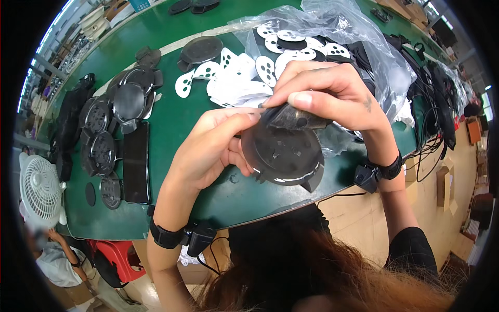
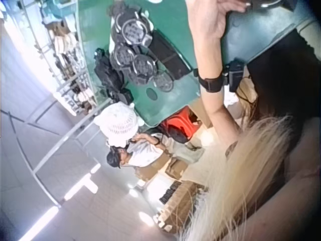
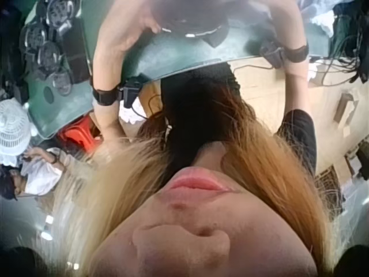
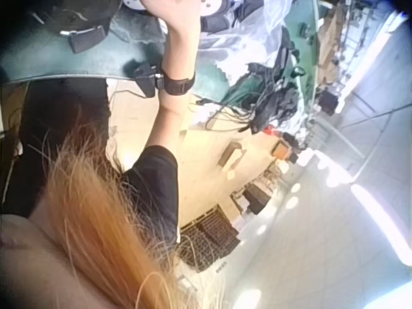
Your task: Assembling small electronic components by placing white plastic caps onto circular bases.
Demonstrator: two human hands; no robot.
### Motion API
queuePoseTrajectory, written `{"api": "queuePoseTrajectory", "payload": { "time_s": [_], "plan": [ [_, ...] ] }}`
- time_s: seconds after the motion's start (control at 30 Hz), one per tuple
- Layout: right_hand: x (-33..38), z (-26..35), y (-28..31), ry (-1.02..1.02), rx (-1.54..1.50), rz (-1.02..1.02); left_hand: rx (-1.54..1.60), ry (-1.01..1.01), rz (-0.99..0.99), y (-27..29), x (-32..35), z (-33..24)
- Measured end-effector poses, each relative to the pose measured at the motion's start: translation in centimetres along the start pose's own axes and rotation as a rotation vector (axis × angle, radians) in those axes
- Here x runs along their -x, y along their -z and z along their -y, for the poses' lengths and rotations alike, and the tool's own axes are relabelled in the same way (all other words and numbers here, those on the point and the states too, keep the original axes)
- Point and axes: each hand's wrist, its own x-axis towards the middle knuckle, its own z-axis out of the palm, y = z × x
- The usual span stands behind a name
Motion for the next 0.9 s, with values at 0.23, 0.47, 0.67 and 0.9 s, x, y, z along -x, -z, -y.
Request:
{"api": "queuePoseTrajectory", "payload": {
  "time_s": [0.23,0.47,0.67,0.9],
  "plan": [
    [0.2,0.7,0.0,-0.015,0.064,0.056,-0.010,0.061,-0.034,0.1,-0.4,0.8],
    [0.2,0.6,-0.5,0.136,0.098,0.055,0.076,0.143,0.013,0.2,-0.4,0.7],
    [0.1,1.3,-0.7,0.188,0.163,0.069,0.056,0.178,-0.013,-0.1,-0.3,0.6],
    [-0.3,1.3,-0.4,0.207,0.250,0.139,0.104,0.214,-0.036,-0.5,-0.5,0.9]
  ]
}}
